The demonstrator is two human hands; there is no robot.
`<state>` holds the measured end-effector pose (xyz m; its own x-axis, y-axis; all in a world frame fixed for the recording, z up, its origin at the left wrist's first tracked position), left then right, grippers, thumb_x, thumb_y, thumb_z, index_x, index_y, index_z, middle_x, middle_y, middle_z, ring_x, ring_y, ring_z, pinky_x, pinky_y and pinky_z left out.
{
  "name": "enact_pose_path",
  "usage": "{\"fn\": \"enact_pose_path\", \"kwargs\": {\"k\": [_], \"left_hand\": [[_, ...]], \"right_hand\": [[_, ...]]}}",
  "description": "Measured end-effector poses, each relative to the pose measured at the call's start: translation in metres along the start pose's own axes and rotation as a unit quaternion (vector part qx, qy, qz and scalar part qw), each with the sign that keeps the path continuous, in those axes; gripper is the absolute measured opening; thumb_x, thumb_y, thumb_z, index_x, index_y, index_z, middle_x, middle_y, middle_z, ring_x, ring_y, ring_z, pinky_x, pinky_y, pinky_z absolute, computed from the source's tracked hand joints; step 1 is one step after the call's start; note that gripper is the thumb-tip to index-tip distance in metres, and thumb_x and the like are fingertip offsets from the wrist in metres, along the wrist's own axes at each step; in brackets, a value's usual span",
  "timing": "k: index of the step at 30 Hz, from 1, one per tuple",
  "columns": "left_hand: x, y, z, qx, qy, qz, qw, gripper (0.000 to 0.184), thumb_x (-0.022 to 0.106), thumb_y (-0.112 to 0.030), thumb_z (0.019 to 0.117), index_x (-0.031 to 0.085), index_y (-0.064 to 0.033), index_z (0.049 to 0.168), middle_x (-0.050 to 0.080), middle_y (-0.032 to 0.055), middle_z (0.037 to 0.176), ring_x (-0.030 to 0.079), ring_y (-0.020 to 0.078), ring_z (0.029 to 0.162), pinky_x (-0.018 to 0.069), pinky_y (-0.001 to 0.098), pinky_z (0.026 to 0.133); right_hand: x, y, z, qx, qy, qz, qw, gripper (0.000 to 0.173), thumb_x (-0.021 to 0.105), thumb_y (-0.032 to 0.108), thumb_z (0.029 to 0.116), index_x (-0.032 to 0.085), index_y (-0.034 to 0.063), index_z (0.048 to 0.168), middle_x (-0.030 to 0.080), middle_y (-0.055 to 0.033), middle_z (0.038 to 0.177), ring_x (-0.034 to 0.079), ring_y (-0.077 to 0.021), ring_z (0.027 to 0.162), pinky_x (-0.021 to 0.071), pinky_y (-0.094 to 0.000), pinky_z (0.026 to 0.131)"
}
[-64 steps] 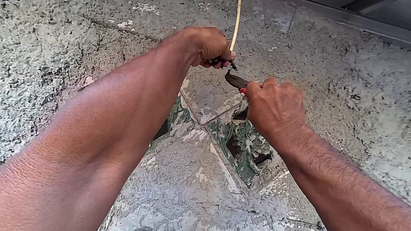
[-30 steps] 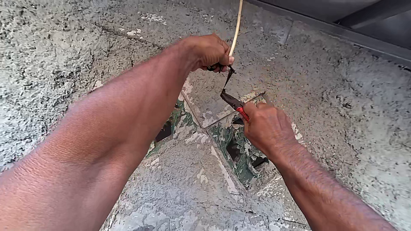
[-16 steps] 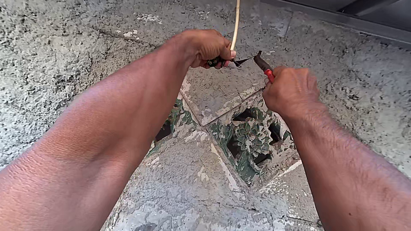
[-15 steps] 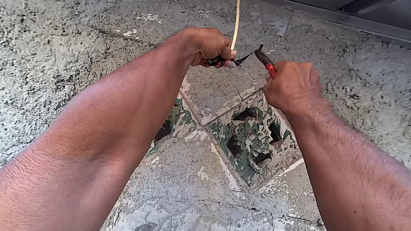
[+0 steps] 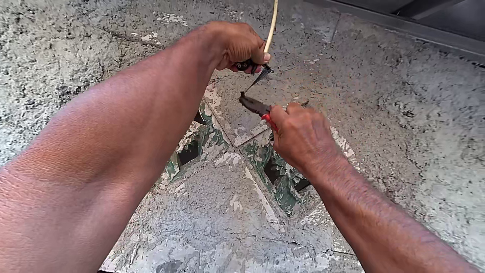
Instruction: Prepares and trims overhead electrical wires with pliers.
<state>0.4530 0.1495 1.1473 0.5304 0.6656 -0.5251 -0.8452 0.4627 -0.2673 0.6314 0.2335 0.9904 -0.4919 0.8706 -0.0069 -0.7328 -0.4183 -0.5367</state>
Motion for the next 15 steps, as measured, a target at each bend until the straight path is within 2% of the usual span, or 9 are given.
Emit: {"fn": "enact_pose_path", "kwargs": {"k": [1,5,9,12,15], "left_hand": [[-0.002,0.001,-0.002,-0.005,0.001,0.003,1.0,0.016,0.066,-0.028,0.1002,0.069,-0.013,0.103,0.068,-0.0003,0.085,0.06,0.0063,0.067,0.0462,0.0194,0.057],[-0.001,0.01,-0.004,-0.014,0.003,-0.03,0.999,0.017,0.063,-0.027,0.1022,0.069,-0.0124,0.108,0.068,0.0008,0.087,0.059,0.0068,0.066,0.0449,0.0189,0.055],[0.008,0.01,-0.002,-0.014,0.012,-0.05,0.999,0.018,0.059,-0.028,0.1042,0.068,-0.0128,0.109,0.067,0.0006,0.086,0.058,0.0067,0.064,0.0436,0.0186,0.054],[0.01,0.008,-0.003,-0.015,0.009,-0.048,0.999,0.018,0.059,-0.029,0.1041,0.068,-0.0135,0.106,0.065,-0.0003,0.084,0.057,0.0066,0.064,0.0432,0.0186,0.054],[0.012,0.008,-0.002,-0.015,0.014,-0.034,0.999,0.018,0.06,-0.029,0.1043,0.068,-0.0137,0.108,0.066,-0.0003,0.086,0.057,0.0066,0.065,0.0436,0.0188,0.054]], "right_hand": [[0.008,-0.001,-0.007,-0.001,0.016,-0.008,1.0,0.018,0.053,0.019,0.1001,0.063,0.0041,0.102,0.061,-0.0212,0.082,0.065,-0.0441,0.073,0.0504,-0.0561,0.056],[0.024,-0.011,-0.018,0.043,0.095,-0.043,0.994,0.014,0.055,0.014,0.0986,0.064,0.0035,0.103,0.063,-0.0238,0.087,0.066,-0.0469,0.078,0.0516,-0.0581,0.059],[0.027,-0.032,-0.011,0.149,0.17,-0.063,0.972,0.016,0.054,0.011,0.098,0.064,0.0029,0.108,0.065,-0.0273,0.097,0.068,-0.0493,0.086,0.0524,-0.0621,0.062],[0.019,-0.054,-0.002,0.219,0.166,-0.036,0.961,0.022,0.05,0.018,0.102,0.061,-0.0006,0.108,0.065,-0.0309,0.096,0.067,-0.054,0.09,0.0511,-0.0671,0.063],[0.002,-0.076,0.01,0.26,0.118,-0.011,0.958,0.027,0.051,0.023,0.1013,0.062,-0.0008,0.107,0.066,-0.033,0.095,0.067,-0.0562,0.092,0.0497,-0.0712,0.066]]}}
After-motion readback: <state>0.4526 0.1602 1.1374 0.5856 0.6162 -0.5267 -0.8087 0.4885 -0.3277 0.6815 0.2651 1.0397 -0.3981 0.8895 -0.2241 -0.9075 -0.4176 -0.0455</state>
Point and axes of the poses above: each hand's wrist, its own z-axis towards the middle knuckle, its own x-axis out of the palm, y = z × x, the point moved 2 cm from there along z, towards the middle knuckle
